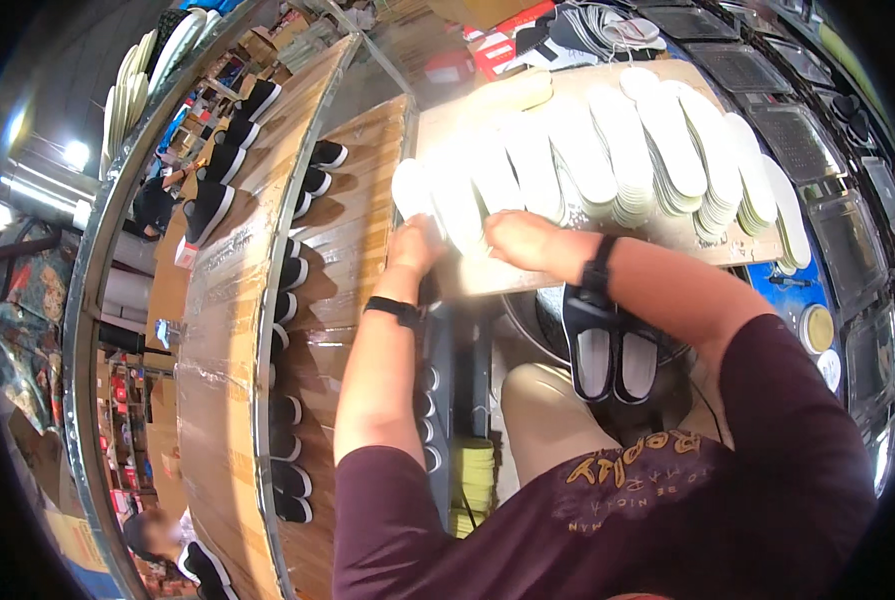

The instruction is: Inserting insoles into shoes and trimming excess material from the soles.

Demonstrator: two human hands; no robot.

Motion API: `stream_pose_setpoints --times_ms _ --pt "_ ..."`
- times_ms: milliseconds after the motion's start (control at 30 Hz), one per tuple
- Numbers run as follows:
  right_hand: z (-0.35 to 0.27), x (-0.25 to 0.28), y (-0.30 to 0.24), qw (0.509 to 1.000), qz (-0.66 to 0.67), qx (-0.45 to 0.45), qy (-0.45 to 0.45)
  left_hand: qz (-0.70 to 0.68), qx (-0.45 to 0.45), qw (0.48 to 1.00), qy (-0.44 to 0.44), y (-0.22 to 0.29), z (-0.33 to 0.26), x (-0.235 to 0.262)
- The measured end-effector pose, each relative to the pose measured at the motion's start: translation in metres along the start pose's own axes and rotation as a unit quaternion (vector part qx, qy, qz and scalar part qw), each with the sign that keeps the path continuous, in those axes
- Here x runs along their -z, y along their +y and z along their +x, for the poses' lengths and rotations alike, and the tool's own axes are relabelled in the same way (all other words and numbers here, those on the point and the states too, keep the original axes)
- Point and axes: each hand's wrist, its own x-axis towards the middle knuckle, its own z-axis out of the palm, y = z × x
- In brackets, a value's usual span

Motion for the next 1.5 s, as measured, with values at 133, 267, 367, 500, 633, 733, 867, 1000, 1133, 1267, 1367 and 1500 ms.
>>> stream_pose_setpoints --times_ms 133,267,367,500,633,733,867,1000,1133,1267,1367,1500 --pt "0.061 -0.022 -0.012 0.993 0.009 -0.069 0.099 0.033 -0.014 0.999 -0.03 -0.008 0.01 -0.011" --pt "0.075 -0.024 -0.016 0.997 -0.024 -0.066 0.025 0.047 -0.046 0.998 -0.015 -0.037 0.021 -0.015" --pt "0.076 -0.031 -0.014 0.993 -0.09 -0.074 -0.029 0.044 -0.088 0.995 -0.006 -0.035 0.027 -0.023" --pt "0.079 -0.044 -0.02 0.983 -0.178 -0.028 -0.026 0.033 -0.044 0.998 0.044 -0.029 0.022 -0.031" --pt "0.081 -0.048 -0.031 0.973 -0.231 0.0 -0.028 0.021 0.007 0.959 0.284 -0.032 -0.01 -0.012" --pt "0.089 -0.04 -0.003 0.989 -0.136 -0.052 -0.036 -0.09 0.011 0.875 0.476 -0.016 -0.053 0.021" --pt "0.019 0.022 0.008 0.956 0.09 -0.085 0.266 -0.212 0.001 0.847 0.488 0.015 -0.142 0.035" --pt "-0.132 0.102 -0.027 0.924 0.172 -0.143 0.31 -0.42 -0.006 0.813 0.402 0.033 -0.23 0.039" --pt "-0.265 0.142 -0.043 0.864 0.297 -0.273 0.301 -0.58 0.011 0.745 0.329 0.049 -0.282 0.037" --pt "-0.331 0.15 -0.057 0.845 0.24 -0.407 0.251 -0.602 0.042 0.767 0.217 0.082 -0.298 0.025" --pt "-0.331 0.124 -0.08 0.839 0.22 -0.431 0.25 -0.434 -0.037 0.883 0.178 0.115 -0.291 0.006" --pt "-0.318 0.088 -0.113 0.954 0.109 -0.179 0.213 -0.366 -0.242 0.896 0.07 0.177 -0.294 0.016"
